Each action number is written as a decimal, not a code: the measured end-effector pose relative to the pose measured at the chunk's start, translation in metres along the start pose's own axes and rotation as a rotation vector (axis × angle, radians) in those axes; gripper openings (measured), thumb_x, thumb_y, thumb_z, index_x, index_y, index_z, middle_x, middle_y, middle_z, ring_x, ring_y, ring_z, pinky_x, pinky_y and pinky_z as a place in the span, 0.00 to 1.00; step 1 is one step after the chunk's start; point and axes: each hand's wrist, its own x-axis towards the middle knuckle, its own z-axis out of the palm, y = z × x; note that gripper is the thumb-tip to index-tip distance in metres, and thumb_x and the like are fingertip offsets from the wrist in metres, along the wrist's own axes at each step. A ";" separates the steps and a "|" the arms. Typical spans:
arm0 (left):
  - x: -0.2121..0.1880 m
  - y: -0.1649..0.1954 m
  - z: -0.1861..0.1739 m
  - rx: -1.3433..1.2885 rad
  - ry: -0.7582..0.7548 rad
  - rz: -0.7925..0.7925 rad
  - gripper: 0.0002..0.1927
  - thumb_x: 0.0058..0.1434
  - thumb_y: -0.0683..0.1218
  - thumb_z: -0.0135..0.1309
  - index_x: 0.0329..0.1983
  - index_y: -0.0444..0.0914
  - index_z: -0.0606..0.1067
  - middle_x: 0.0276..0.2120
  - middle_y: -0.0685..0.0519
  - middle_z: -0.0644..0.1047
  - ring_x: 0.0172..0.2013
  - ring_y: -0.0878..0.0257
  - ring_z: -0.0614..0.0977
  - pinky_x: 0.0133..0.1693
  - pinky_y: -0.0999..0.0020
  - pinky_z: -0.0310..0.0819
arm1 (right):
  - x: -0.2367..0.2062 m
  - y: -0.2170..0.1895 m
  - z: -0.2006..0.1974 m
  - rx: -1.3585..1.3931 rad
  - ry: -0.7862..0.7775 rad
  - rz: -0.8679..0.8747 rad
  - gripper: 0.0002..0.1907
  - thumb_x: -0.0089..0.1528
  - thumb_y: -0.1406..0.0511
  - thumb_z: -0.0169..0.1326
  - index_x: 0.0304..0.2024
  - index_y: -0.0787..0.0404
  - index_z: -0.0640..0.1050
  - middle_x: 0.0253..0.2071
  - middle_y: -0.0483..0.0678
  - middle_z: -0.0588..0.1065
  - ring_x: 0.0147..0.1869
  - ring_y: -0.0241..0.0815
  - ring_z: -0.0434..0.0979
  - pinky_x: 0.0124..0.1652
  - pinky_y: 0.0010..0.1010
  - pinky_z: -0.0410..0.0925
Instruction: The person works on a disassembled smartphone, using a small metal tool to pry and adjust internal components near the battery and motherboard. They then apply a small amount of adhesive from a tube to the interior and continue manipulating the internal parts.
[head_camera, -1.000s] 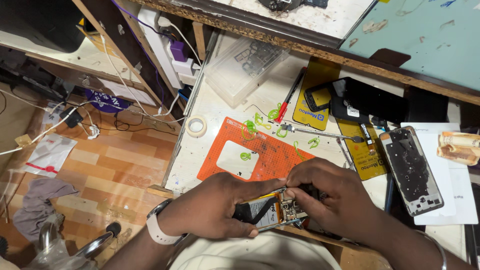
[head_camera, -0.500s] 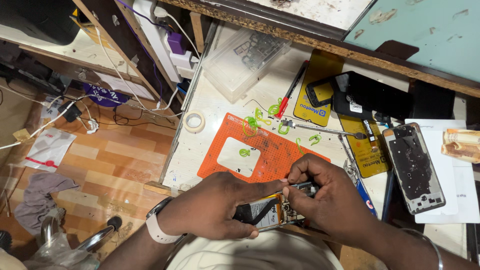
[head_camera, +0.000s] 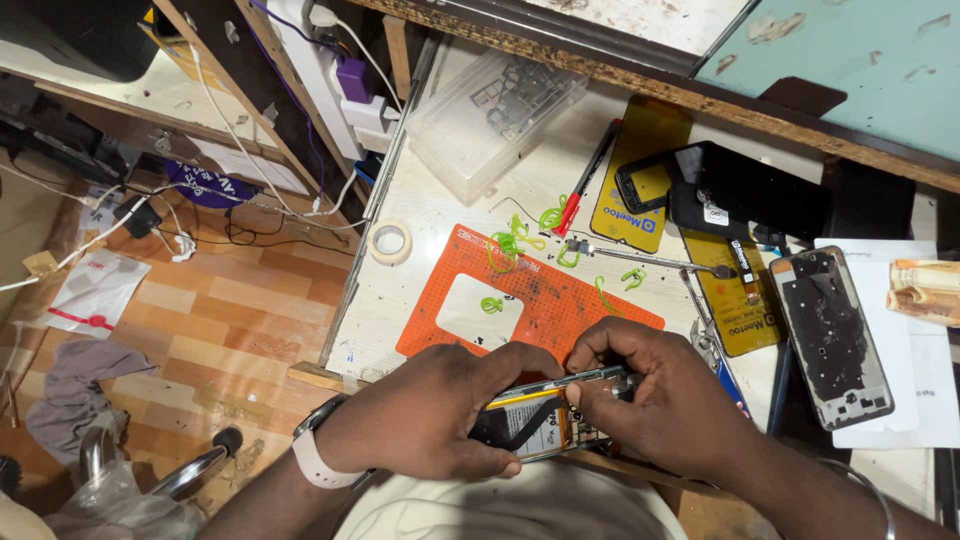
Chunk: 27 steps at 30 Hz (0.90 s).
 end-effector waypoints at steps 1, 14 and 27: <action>0.000 0.000 0.000 -0.003 0.000 0.005 0.40 0.47 0.48 0.67 0.64 0.42 0.66 0.34 0.46 0.83 0.32 0.47 0.86 0.33 0.56 0.78 | 0.000 -0.002 0.001 -0.023 0.008 -0.002 0.07 0.59 0.71 0.62 0.39 0.62 0.78 0.29 0.40 0.75 0.29 0.23 0.70 0.25 0.19 0.66; 0.000 0.004 0.004 0.049 -0.001 -0.018 0.40 0.48 0.50 0.67 0.65 0.43 0.67 0.29 0.47 0.82 0.30 0.49 0.86 0.33 0.58 0.79 | 0.007 -0.036 0.010 -0.201 0.102 0.207 0.04 0.52 0.69 0.61 0.28 0.63 0.79 0.18 0.40 0.73 0.19 0.26 0.66 0.19 0.24 0.61; -0.001 0.005 0.001 0.016 -0.006 -0.056 0.39 0.48 0.50 0.68 0.63 0.41 0.67 0.30 0.46 0.82 0.30 0.49 0.86 0.32 0.59 0.78 | 0.001 -0.012 -0.009 0.056 -0.099 0.267 0.10 0.59 0.68 0.63 0.42 0.62 0.79 0.29 0.44 0.77 0.28 0.30 0.70 0.27 0.25 0.65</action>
